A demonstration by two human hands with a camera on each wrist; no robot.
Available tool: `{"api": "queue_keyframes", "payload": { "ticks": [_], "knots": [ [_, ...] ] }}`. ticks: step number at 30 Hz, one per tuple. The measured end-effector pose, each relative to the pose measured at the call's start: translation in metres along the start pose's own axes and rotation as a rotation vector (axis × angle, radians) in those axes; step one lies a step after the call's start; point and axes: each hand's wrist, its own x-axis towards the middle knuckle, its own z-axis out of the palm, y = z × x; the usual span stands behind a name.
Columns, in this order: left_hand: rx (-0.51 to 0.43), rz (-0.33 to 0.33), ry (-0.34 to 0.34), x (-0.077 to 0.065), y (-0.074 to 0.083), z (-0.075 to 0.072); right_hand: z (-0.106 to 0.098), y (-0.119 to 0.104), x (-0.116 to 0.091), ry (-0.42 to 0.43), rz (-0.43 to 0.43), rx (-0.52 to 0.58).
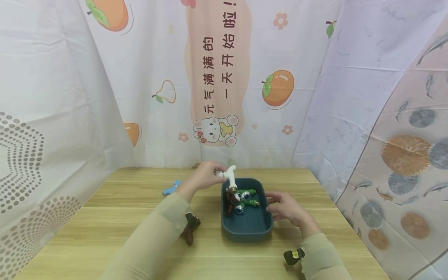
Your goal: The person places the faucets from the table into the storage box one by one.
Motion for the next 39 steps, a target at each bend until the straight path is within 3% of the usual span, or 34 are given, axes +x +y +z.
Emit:
{"api": "queue_keyframes", "payload": {
  "ticks": [12, 21, 39],
  "knots": [
    [-0.032, -0.006, -0.041, 0.013, 0.012, 0.012, 0.0, 0.001, 0.001, 0.018, 0.011, -0.015],
    [-0.003, -0.011, -0.048, 0.02, 0.016, 0.027, 0.001, 0.001, 0.001, 0.02, 0.006, -0.027],
    [0.018, -0.012, -0.07, 0.026, 0.03, 0.056, 0.0, 0.0, 0.001, 0.015, 0.008, -0.009]
  ]
}}
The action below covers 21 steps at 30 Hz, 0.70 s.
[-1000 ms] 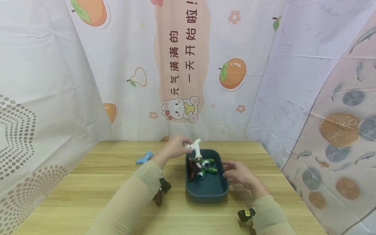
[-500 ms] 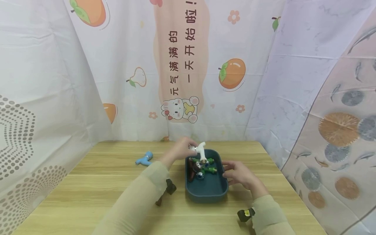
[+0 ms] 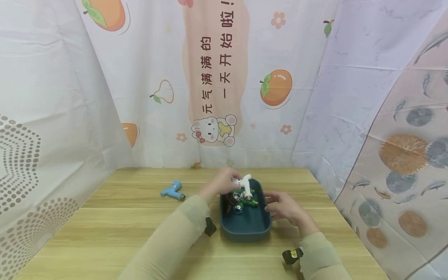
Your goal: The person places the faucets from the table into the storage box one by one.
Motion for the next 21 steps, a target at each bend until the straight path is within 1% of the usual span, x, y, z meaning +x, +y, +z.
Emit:
{"api": "queue_keyframes", "payload": {
  "ticks": [4, 10, 16, 21],
  "knots": [
    [0.032, -0.014, -0.003, 0.002, 0.002, 0.005, 0.0, 0.001, 0.001, -0.004, -0.005, 0.004],
    [0.089, -0.004, 0.002, 0.004, 0.002, 0.009, -0.001, 0.001, 0.002, -0.005, -0.009, 0.002],
    [0.084, -0.001, -0.026, 0.005, 0.005, 0.013, -0.001, 0.0, 0.001, -0.008, -0.008, 0.004],
    [0.076, -0.002, -0.043, 0.004, 0.009, 0.015, -0.001, 0.0, 0.001, -0.008, -0.003, 0.004]
  ]
}}
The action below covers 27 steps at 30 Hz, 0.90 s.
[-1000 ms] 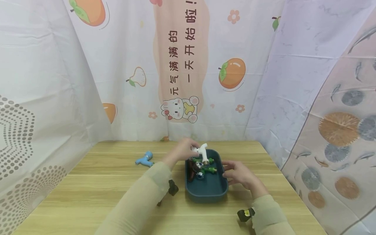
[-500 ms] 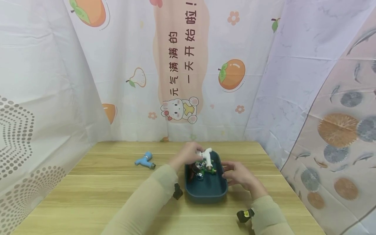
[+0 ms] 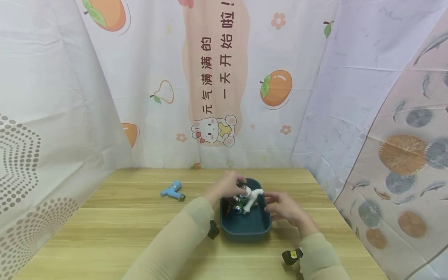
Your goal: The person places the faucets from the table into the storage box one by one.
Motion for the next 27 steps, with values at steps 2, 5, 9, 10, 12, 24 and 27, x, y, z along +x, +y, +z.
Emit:
{"api": "queue_keyframes", "payload": {
  "ticks": [2, 5, 9, 10, 12, 24, 27],
  "knots": [
    [0.004, 0.004, 0.002, -0.001, 0.001, 0.0, 0.0, 0.0, 0.0, 0.0, -0.003, -0.001],
    [-0.011, 0.006, 0.006, -0.002, 0.001, -0.001, 0.0, 0.0, 0.0, -0.005, -0.008, -0.001],
    [-0.057, -0.012, 0.01, -0.004, -0.001, -0.001, 0.0, -0.001, -0.001, -0.008, -0.004, 0.0],
    [-0.064, -0.017, 0.012, -0.004, -0.001, -0.001, 0.0, -0.001, -0.001, -0.009, -0.003, 0.001],
    [-0.078, -0.026, 0.015, -0.005, -0.002, -0.002, 0.0, -0.001, -0.001, -0.009, 0.0, 0.002],
    [-0.081, -0.051, 0.027, -0.006, -0.002, -0.009, 0.0, -0.001, -0.002, -0.006, -0.006, -0.003],
    [-0.083, -0.054, 0.021, -0.009, -0.001, -0.014, 0.001, -0.002, -0.002, -0.001, -0.003, -0.007]
  ]
}}
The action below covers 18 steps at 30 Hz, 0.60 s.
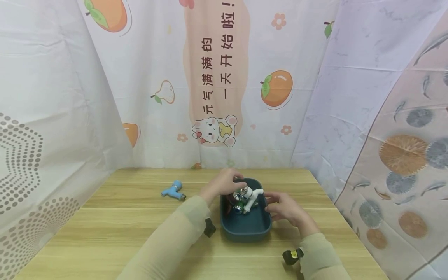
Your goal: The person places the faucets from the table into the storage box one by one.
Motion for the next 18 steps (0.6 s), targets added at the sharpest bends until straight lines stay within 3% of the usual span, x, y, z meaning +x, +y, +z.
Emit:
{"api": "queue_keyframes", "payload": {
  "ticks": [18],
  "knots": [
    [-0.004, 0.092, 0.017, -0.02, -0.005, -0.039, 0.001, 0.001, 0.0, 0.01, -0.005, -0.008]
  ]
}}
